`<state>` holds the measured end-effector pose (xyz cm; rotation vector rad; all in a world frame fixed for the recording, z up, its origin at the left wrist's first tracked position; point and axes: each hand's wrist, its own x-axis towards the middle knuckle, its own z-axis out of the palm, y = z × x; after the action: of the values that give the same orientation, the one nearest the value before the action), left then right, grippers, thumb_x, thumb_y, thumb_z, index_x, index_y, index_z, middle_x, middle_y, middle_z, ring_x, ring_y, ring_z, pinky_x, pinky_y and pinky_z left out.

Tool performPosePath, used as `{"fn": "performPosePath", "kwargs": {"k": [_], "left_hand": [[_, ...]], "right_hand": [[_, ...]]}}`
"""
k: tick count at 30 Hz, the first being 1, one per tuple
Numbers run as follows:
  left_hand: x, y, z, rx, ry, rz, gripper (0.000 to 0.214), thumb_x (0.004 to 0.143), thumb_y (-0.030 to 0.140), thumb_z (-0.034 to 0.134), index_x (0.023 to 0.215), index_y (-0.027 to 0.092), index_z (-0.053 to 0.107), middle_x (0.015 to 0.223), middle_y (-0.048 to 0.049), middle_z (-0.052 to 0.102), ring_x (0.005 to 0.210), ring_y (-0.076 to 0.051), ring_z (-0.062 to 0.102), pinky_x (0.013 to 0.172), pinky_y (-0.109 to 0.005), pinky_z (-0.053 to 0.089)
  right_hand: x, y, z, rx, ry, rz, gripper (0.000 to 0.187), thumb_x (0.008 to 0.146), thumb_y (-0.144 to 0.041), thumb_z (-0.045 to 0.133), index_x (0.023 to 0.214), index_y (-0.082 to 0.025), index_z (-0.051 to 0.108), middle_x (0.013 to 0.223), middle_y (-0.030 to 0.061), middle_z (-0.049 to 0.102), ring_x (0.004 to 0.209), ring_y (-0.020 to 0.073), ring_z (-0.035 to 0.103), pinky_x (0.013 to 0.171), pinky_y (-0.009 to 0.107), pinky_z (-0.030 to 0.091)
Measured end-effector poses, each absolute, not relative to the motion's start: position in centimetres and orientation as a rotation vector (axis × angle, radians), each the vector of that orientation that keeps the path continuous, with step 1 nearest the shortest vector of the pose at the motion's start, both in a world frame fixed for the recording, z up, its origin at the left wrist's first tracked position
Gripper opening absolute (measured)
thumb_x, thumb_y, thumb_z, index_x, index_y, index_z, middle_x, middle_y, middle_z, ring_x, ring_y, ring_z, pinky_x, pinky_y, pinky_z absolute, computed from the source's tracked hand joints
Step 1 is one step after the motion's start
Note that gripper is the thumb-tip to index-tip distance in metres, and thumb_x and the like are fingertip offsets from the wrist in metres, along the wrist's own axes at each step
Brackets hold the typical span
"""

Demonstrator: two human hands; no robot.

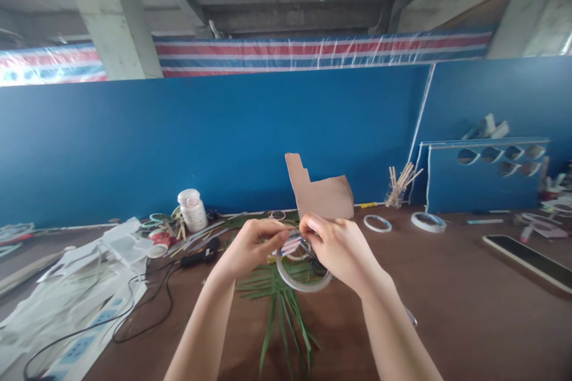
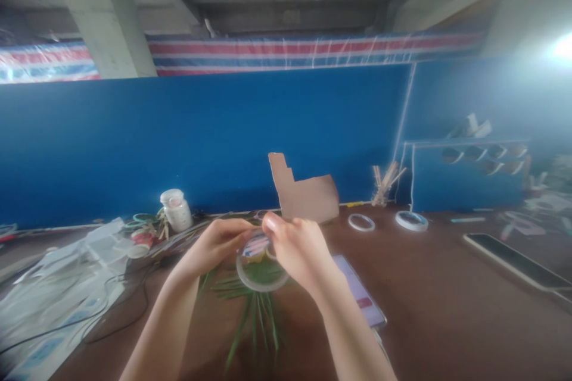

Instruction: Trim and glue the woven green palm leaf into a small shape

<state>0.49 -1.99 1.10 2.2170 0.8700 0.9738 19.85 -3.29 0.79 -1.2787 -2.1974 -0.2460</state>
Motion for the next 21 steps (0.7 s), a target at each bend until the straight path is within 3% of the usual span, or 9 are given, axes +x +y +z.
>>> {"fn": "performPosePath", "kwargs": {"k": [8,14,21], "left_hand": [[0.6,-2.2,1.0,2.186,0.9,0.959,0.03,0.086,0.036,0.05,0.091,0.013,0.069,0.079,-0.0053,0.065,0.07,-0.014,0.056,0.06,-0.021,0.04],[1.1,-2.1,0.4,2.223,1.018,1.052,0.023,0.083,0.034,0.055,0.085,0.018,0.071,0.087,-0.0053,0.065,0.077,-0.015,0.058,0.067,-0.022,0.043],[1.6,-2.3,0.1,2.301,1.169,1.032,0.02,0.081,0.026,0.054,0.087,0.018,0.072,0.069,0.0001,0.064,0.064,-0.012,0.053,0.059,-0.02,0.038]], "right_hand": [[19.8,-3.2,0.8,-1.301,-2.214,-0.257,0.011,0.081,-0.014,0.047,0.082,-0.023,0.054,0.056,-0.0044,0.058,0.05,0.0094,0.051,0.05,0.023,0.019],[19.6,-3.3,0.9,-1.343,-2.203,-0.273,0.011,0.081,-0.015,0.048,0.082,-0.023,0.054,0.054,-0.0045,0.057,0.049,0.0094,0.049,0.05,0.023,0.018],[19.6,-3.3,1.1,-1.395,-2.208,-0.271,0.012,0.081,-0.014,0.049,0.083,-0.023,0.056,0.057,-0.0033,0.059,0.049,0.0093,0.049,0.049,0.024,0.017]]}}
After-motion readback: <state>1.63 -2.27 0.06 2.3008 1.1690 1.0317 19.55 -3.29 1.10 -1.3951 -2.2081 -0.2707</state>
